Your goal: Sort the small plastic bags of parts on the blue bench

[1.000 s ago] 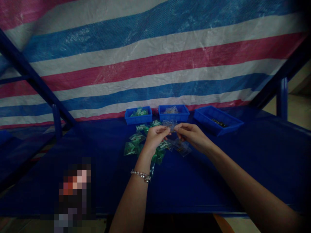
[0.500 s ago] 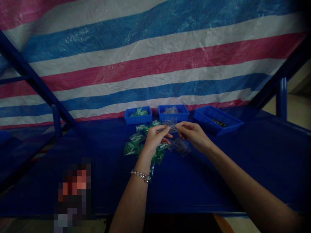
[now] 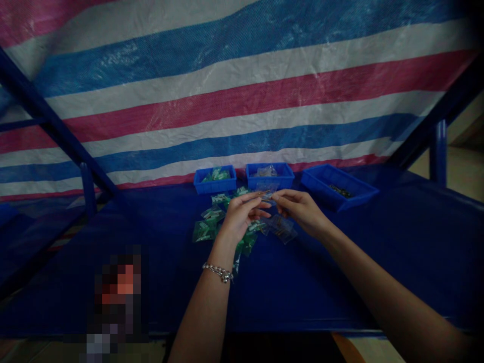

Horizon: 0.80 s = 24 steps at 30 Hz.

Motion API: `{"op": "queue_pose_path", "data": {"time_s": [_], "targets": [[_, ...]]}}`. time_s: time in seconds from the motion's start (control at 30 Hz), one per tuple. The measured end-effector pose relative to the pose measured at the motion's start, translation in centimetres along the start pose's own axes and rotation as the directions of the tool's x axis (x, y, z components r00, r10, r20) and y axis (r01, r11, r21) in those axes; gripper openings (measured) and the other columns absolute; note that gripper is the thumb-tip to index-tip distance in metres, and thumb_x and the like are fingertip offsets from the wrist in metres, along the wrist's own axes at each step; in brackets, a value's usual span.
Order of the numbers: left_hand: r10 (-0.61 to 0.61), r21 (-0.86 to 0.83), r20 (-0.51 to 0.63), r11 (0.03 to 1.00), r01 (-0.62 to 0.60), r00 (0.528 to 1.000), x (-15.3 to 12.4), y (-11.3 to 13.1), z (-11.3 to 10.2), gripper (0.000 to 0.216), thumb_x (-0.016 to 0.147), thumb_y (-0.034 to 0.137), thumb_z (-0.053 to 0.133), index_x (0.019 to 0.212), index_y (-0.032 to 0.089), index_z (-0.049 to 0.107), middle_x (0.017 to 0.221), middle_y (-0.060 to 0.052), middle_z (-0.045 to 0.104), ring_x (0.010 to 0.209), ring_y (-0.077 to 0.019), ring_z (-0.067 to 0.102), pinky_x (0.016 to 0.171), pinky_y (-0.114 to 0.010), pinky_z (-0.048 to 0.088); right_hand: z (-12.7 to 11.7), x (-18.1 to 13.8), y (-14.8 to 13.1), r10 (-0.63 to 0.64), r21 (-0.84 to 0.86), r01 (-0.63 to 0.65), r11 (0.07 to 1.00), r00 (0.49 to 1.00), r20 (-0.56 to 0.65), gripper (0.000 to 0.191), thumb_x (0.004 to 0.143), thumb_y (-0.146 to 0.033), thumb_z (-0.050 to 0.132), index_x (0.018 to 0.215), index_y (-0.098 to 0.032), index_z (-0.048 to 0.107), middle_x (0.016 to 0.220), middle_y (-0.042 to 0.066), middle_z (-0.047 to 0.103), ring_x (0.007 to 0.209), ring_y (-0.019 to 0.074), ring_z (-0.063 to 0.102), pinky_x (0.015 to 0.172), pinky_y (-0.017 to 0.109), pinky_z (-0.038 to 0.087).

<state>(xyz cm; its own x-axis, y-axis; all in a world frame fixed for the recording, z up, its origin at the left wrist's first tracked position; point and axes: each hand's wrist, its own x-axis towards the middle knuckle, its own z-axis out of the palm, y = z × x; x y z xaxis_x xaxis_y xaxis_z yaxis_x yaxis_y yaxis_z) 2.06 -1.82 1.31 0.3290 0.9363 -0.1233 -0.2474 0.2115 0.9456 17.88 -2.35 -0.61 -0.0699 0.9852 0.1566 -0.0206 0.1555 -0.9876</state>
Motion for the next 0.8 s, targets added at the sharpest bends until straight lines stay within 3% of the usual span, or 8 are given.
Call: {"op": "queue_pose_path", "data": {"time_s": [0.17, 0.4, 0.63, 0.8], "targets": [[0.017, -0.146, 0.031, 0.989, -0.013, 0.999, 0.09, 0.01, 0.05, 0.019, 0.074, 0.014, 0.048, 0.086, 0.007, 0.061, 0.072, -0.01, 0.067, 0.063, -0.015, 0.064, 0.06, -0.023, 0.046, -0.11, 0.07, 0.18, -0.011, -0.009, 0.011, 1.0, 1.0, -0.006, 0.032, 0.067, -0.047, 0.063, 0.079, -0.018, 0.061, 0.053, -0.002, 0.052, 0.046, 0.0093, 0.044, 0.043, 0.024, 0.034], [-0.025, -0.109, -0.01, 0.994, 0.024, 1.0, 0.01, 0.06, 0.24, 0.023, 0.075, 0.029, 0.056, 0.079, 0.007, 0.061, 0.067, -0.009, 0.066, 0.058, -0.0144, 0.063, 0.055, -0.022, 0.044, 0.0, -0.06, -0.02, -0.053, 0.001, 0.053, 0.999, 0.998, 0.016, 0.028, 0.067, -0.042, 0.064, 0.082, -0.018, 0.062, 0.053, -0.003, 0.053, 0.044, 0.0084, 0.043, 0.043, 0.024, 0.034], [0.036, -0.066, 0.025, 0.997, -0.034, 0.999, 0.15, -0.47, -0.07, 0.016, 0.07, 0.017, 0.063, 0.083, 0.008, 0.062, 0.074, -0.007, 0.066, 0.06, -0.0118, 0.063, 0.06, -0.022, 0.044, -0.14, -0.13, -0.02, -0.067, 0.018, 0.066, 0.998, 0.996, 0.055, 0.031, 0.067, -0.04, 0.065, 0.091, -0.021, 0.061, 0.059, -0.003, 0.055, 0.045, 0.0087, 0.044, 0.044, 0.024, 0.035], [0.055, -0.034, -0.018, 0.998, -0.056, 0.998, 0.23, -0.47, -0.14, 0.029, 0.068, 0.015, 0.065, 0.096, 0.012, 0.059, 0.072, -0.005, 0.065, 0.06, -0.0114, 0.062, 0.058, -0.021, 0.044, 0.05, -0.23, -0.36, -0.042, 0.027, 0.041, 0.999, 0.998, 0.035, 0.038, 0.069, -0.04, 0.064, 0.102, -0.022, 0.057, 0.058, -0.004, 0.052, 0.045, 0.009, 0.045, 0.044, 0.024, 0.035]]}}
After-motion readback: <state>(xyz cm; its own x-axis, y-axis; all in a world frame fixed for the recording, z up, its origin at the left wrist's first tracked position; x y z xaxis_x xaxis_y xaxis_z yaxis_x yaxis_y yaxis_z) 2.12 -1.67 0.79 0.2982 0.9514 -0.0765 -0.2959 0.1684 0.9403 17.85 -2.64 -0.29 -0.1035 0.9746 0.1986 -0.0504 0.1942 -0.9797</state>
